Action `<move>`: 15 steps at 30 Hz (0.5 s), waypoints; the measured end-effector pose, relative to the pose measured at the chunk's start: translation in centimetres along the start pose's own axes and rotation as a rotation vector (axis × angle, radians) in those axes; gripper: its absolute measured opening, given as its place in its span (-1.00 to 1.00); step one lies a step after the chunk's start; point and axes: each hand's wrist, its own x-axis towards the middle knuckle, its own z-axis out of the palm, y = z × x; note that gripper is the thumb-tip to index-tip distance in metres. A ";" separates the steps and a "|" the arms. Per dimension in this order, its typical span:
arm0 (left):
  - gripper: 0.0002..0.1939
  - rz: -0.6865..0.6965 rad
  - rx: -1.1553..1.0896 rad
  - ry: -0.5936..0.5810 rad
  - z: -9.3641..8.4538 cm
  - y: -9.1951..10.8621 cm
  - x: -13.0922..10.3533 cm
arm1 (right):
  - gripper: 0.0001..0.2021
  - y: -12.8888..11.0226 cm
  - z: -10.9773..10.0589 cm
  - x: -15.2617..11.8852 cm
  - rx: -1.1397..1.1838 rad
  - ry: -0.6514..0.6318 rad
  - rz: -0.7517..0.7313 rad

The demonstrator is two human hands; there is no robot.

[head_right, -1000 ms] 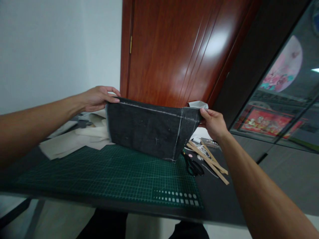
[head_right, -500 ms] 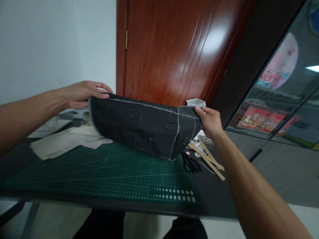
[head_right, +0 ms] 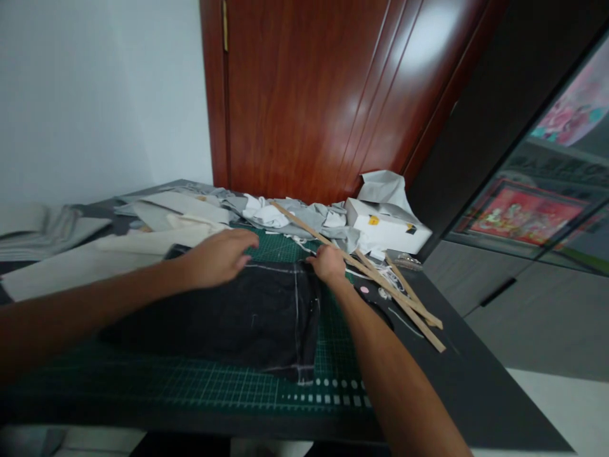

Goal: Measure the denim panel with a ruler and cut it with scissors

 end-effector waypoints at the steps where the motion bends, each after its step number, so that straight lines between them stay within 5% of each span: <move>1: -0.70 0.121 -0.055 -0.061 1.1 2.3 0.4 | -0.74 -0.2 0.4 0.1 -0.027 -0.007 -0.009; 4: -0.37 0.391 -0.152 -0.337 4.7 7.0 0.7 | -0.75 -0.2 0.7 0.2 -0.085 -0.016 -0.040; 6: -0.21 0.384 -0.158 -0.473 6.7 7.8 0.5 | -0.76 0.5 -0.1 0.3 -0.110 -0.008 -0.062; 11: -0.18 0.333 -0.154 -0.504 8.1 6.5 -0.1 | -0.76 5.1 -6.1 0.6 -0.150 0.066 -0.046; 15: -0.19 0.309 -0.174 -0.485 8.0 6.3 -0.3 | -0.79 9.0 -10.0 -0.6 -0.128 -0.044 -0.060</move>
